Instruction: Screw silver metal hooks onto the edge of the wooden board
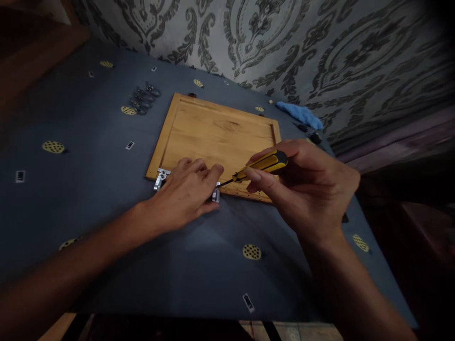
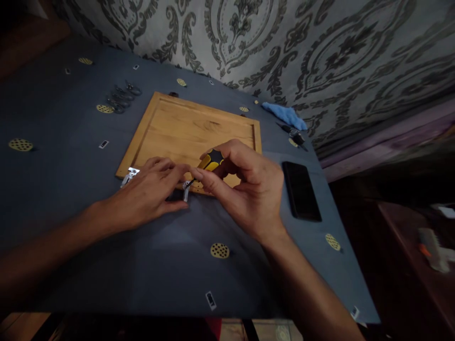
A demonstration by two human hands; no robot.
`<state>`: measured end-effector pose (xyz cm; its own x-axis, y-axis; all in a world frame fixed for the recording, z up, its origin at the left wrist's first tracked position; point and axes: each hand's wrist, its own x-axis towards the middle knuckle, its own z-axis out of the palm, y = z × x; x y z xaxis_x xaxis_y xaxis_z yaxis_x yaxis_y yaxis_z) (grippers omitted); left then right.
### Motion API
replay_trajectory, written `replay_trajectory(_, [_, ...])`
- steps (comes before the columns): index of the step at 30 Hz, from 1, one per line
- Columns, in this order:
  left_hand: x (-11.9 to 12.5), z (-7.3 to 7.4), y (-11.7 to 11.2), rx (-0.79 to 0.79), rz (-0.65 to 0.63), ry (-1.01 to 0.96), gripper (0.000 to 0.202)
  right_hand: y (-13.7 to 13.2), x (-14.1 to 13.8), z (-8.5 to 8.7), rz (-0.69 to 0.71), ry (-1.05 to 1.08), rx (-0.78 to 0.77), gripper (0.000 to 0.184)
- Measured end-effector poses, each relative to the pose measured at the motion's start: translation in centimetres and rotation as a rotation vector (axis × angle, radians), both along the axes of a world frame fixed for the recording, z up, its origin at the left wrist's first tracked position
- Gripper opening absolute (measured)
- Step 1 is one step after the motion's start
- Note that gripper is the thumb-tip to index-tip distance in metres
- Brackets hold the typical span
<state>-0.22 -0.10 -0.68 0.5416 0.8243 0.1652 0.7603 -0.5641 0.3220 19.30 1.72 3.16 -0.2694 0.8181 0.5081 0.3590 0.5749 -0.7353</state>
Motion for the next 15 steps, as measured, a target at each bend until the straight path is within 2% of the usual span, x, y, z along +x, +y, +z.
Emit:
replay_trajectory(5, [0.1,0.0,0.0,-0.001,0.005,-0.001,0.042,-0.8,0.5,-1.1,-0.059,0.01,0.118,0.014])
replay_trajectory(15, [0.1,0.4,0.0,-0.028,0.011,0.002,0.043,-0.4,0.3,-1.3,-0.031,0.123,0.138,0.013])
